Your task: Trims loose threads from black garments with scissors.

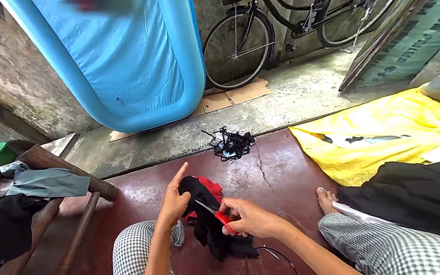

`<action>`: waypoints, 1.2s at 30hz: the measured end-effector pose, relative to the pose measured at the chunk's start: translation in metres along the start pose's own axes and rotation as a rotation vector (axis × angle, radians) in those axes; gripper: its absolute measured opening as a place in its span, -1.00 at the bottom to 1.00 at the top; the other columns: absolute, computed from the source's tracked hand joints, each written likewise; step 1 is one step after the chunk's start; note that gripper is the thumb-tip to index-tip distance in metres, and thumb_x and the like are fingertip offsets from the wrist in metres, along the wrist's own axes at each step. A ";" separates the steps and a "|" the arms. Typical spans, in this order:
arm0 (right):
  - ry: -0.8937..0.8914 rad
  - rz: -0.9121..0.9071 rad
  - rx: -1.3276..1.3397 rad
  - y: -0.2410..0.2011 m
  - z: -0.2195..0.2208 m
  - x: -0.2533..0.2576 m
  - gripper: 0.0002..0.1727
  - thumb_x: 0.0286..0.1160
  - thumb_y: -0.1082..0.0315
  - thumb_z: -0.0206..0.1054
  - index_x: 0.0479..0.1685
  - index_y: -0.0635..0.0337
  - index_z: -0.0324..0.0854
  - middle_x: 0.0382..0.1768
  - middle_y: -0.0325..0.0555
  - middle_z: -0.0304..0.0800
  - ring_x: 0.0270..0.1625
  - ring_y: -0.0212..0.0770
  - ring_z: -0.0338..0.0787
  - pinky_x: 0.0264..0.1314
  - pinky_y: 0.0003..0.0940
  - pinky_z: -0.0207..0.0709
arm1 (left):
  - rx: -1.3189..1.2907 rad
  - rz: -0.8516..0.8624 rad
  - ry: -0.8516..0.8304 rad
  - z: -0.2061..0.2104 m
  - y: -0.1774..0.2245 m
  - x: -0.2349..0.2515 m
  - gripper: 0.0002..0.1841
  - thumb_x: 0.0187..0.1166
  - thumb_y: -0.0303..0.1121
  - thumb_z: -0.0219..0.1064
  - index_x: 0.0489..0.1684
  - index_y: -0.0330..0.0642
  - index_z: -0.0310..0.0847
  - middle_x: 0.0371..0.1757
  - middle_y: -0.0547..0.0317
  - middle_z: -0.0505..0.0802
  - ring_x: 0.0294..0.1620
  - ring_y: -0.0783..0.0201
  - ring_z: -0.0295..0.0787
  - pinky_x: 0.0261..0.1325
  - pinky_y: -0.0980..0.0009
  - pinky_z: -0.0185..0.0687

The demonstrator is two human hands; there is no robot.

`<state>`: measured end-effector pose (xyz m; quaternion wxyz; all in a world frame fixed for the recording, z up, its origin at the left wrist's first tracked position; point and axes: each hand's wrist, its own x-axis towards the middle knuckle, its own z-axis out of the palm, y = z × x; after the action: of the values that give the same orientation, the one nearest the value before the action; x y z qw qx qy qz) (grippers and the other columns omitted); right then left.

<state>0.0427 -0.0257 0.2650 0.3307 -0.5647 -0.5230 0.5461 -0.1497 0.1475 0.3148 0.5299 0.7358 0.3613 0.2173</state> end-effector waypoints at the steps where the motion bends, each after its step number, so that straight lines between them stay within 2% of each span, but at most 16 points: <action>1: 0.000 0.000 -0.001 0.000 0.000 0.000 -0.52 0.37 0.24 0.58 0.26 0.03 0.53 -0.24 -0.18 0.87 -0.34 -0.28 0.83 -0.35 -0.35 0.69 | 0.022 0.023 -0.032 -0.001 0.000 -0.001 -0.14 0.26 -0.79 0.16 0.62 0.28 0.53 0.50 0.37 0.72 0.27 0.28 0.78 0.25 0.10 0.77; 2: -0.003 -0.001 -0.004 0.000 0.000 0.000 -0.52 0.38 0.23 0.58 0.26 0.03 0.53 -0.23 -0.18 0.87 -0.34 -0.28 0.83 -0.35 -0.35 0.69 | 0.041 0.033 -0.048 -0.001 0.000 -0.001 -0.27 0.30 -0.79 0.11 0.42 0.17 0.72 0.36 0.36 0.82 0.23 0.30 0.81 0.24 0.13 0.77; 4: -0.011 0.001 -0.010 0.001 -0.001 0.001 -0.52 0.38 0.23 0.58 0.26 0.03 0.53 -0.23 -0.18 0.87 -0.34 -0.28 0.83 -0.34 -0.35 0.69 | 0.078 0.023 -0.052 -0.001 0.000 -0.001 -0.46 0.40 -0.73 0.07 0.11 0.02 0.88 0.16 0.32 0.91 0.12 0.34 0.84 0.20 0.19 0.77; 6: -0.013 0.006 -0.005 0.000 0.000 0.001 -0.52 0.37 0.24 0.58 0.26 0.03 0.53 -0.23 -0.18 0.87 -0.33 -0.27 0.84 -0.33 -0.34 0.70 | 0.037 0.022 -0.003 0.001 0.003 -0.002 -0.65 0.53 -0.59 0.19 0.01 -0.04 0.90 0.06 0.24 0.93 0.03 0.28 0.86 0.13 0.19 0.77; 8: -0.002 0.000 0.011 0.000 -0.001 0.000 -0.52 0.38 0.25 0.58 0.26 0.03 0.53 -0.23 -0.18 0.87 -0.34 -0.27 0.83 -0.35 -0.35 0.69 | -0.046 0.048 0.057 0.004 0.006 -0.002 -0.80 0.53 -0.43 0.43 0.03 -0.08 0.88 -0.01 0.14 0.93 -0.05 0.18 0.88 0.07 0.16 0.82; 9: 0.009 -0.009 0.017 0.000 -0.002 0.000 -0.52 0.38 0.25 0.58 0.26 0.02 0.52 -0.23 -0.18 0.87 -0.35 -0.28 0.83 -0.36 -0.35 0.68 | -0.083 0.076 0.079 0.005 0.006 -0.002 -0.76 0.46 -0.42 0.52 0.07 -0.09 0.87 0.00 0.11 0.93 -0.06 0.14 0.89 0.05 0.14 0.85; 11: 0.040 -0.037 0.022 -0.001 -0.003 -0.001 -0.51 0.39 0.20 0.57 0.28 0.01 0.53 -0.27 -0.17 0.85 -0.37 -0.28 0.81 -0.37 -0.36 0.68 | -0.115 0.151 0.091 0.004 0.006 -0.002 -0.60 0.34 -0.48 0.58 0.20 -0.05 0.82 0.14 0.16 0.89 0.06 0.12 0.87 0.11 0.13 0.86; 14: 0.081 -0.095 0.013 0.000 -0.007 -0.001 -0.44 0.33 0.09 0.61 0.30 -0.01 0.54 -0.34 -0.17 0.77 -0.40 -0.28 0.76 -0.36 -0.35 0.67 | -0.147 0.271 0.073 0.002 0.009 -0.006 -0.42 0.27 -0.58 0.57 0.37 0.02 0.75 0.34 0.21 0.81 0.25 0.11 0.79 0.24 0.12 0.82; 19: 0.036 -0.197 0.100 -0.002 -0.012 -0.002 -0.35 0.23 0.00 0.65 0.30 -0.01 0.54 -0.31 -0.22 0.75 -0.32 -0.32 0.76 -0.27 -0.38 0.66 | -0.214 0.337 0.019 -0.001 0.018 -0.013 -0.24 0.17 -0.66 0.56 0.51 0.11 0.65 0.46 0.17 0.73 0.34 0.03 0.74 0.28 0.05 0.81; 23: -0.040 -0.223 0.212 -0.006 -0.012 -0.004 -0.36 0.22 0.08 0.67 0.31 0.01 0.53 -0.26 -0.17 0.80 -0.25 -0.28 0.81 -0.17 -0.34 0.71 | -0.292 0.334 -0.063 -0.003 0.022 -0.018 -0.19 0.20 -0.66 0.55 0.61 0.10 0.55 0.51 0.06 0.69 0.36 -0.02 0.73 0.30 0.03 0.79; 27: -0.053 -0.262 0.231 -0.006 -0.013 -0.004 -0.35 0.21 0.10 0.68 0.31 0.02 0.52 -0.21 -0.14 0.81 -0.20 -0.25 0.83 -0.12 -0.32 0.73 | -0.424 0.309 -0.097 -0.003 0.024 -0.021 -0.15 0.18 -0.67 0.57 0.64 0.03 0.50 0.48 -0.08 0.69 0.31 -0.04 0.75 0.29 0.04 0.78; 32: -0.059 -0.303 0.205 -0.012 -0.016 -0.006 -0.34 0.23 0.07 0.68 0.32 0.01 0.51 -0.23 -0.15 0.80 -0.24 -0.26 0.81 -0.17 -0.34 0.72 | -0.499 0.290 -0.149 0.001 0.025 -0.021 -0.14 0.18 -0.68 0.57 0.66 0.00 0.48 0.46 -0.14 0.69 0.29 -0.04 0.76 0.29 0.05 0.77; 36: -0.139 -0.294 0.349 -0.016 -0.016 -0.011 -0.41 0.32 0.14 0.63 0.31 0.06 0.51 -0.27 -0.10 0.81 -0.27 -0.28 0.81 -0.19 -0.37 0.71 | -0.512 0.288 -0.153 0.001 0.026 -0.021 -0.14 0.17 -0.67 0.58 0.66 0.00 0.48 0.48 -0.13 0.68 0.29 -0.02 0.76 0.29 0.06 0.77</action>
<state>0.0560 -0.0289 0.2857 0.4624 -0.3777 -0.5190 0.6117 -0.1548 0.1259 0.3401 0.6875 0.6363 0.1459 0.3182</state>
